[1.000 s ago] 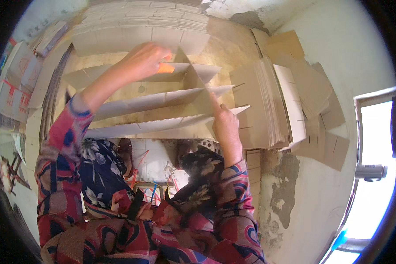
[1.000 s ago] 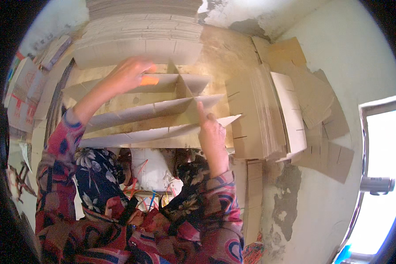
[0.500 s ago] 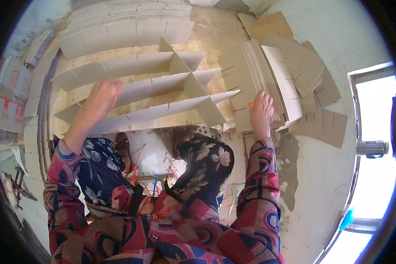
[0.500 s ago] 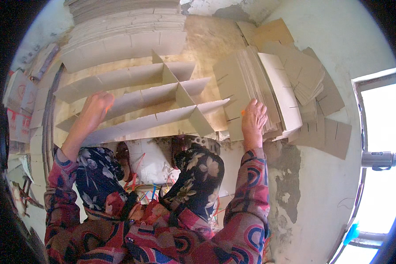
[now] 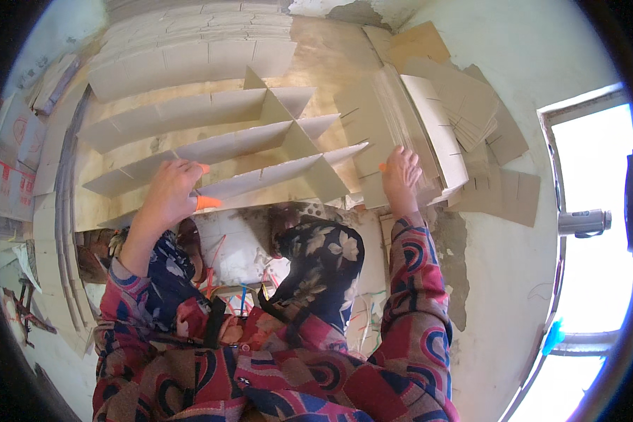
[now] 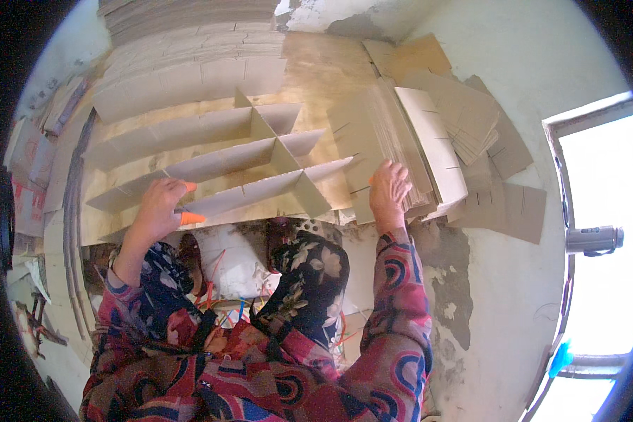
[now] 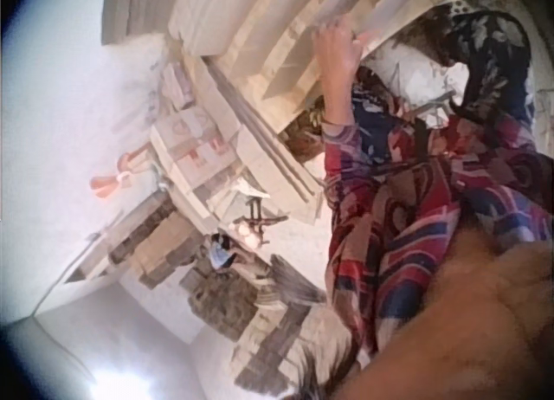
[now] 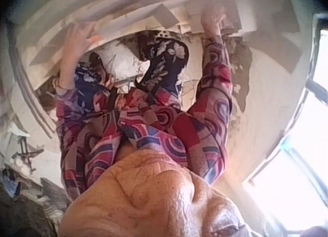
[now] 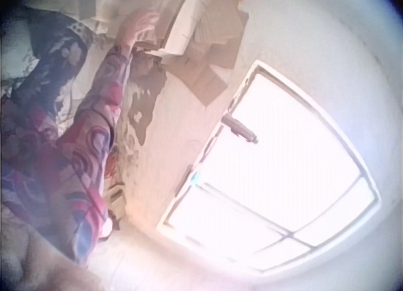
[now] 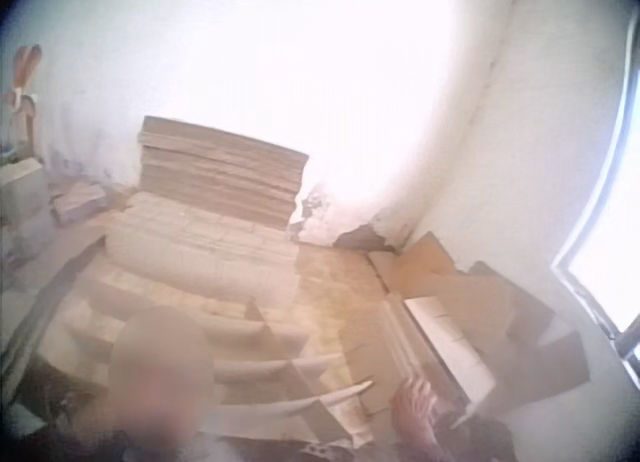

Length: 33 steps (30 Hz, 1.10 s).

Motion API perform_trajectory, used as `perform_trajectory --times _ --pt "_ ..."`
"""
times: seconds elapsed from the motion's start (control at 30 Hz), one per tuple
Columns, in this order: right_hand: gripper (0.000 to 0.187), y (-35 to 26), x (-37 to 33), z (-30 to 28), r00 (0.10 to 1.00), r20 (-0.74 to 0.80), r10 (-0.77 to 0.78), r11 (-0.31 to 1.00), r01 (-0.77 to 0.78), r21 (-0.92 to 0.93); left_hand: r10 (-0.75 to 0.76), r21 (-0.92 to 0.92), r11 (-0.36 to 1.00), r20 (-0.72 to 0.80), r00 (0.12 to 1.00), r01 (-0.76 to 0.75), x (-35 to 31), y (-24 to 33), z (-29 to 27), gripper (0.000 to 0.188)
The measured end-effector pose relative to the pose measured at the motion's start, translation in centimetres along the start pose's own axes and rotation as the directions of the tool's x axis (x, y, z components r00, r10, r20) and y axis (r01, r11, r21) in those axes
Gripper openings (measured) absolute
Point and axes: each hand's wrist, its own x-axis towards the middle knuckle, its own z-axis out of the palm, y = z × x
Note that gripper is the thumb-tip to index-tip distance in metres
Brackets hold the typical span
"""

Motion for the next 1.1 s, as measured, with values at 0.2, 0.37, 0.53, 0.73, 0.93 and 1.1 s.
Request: perform_trajectory --times 0.2,0.37,0.53,0.73,0.93,1.1 --pt "0.042 1.9 4.6 -3.8 0.928 0.35 0.126 0.965 -0.196 0.172 0.038 0.008 0.999 -0.02 0.999 -0.037 -0.2 0.1 0.1 0.043" --pt "0.088 14.4 11.2 -3.7 0.815 -0.401 0.418 0.907 -0.349 0.236 0.153 -0.062 0.984 -0.157 0.976 -0.165 -0.1 1.2 -0.6 0.05" --pt "0.111 22.0 17.1 -4.3 0.704 -0.176 0.688 0.715 -0.617 0.329 0.114 -0.04 0.992 -0.056 0.992 -0.117 -0.6 1.6 -0.4 0.052" --pt "0.097 23.2 21.1 -4.1 0.846 -0.009 0.533 0.808 -0.506 0.303 0.104 0.017 0.995 -0.051 0.993 -0.103 -0.3 1.2 0.2 0.05" --pt "0.053 25.9 22.7 -2.2 0.874 -0.047 0.484 0.87 -0.475 0.133 0.121 0.04 0.992 -0.097 0.988 -0.117 0.3 0.9 0.9 0.043" --pt "0.033 19.9 20.7 -6.7 0.918 -0.163 0.361 0.925 -0.33 0.188 0.155 0.024 0.988 -0.141 0.978 -0.153 0.4 1.0 0.9 0.039"
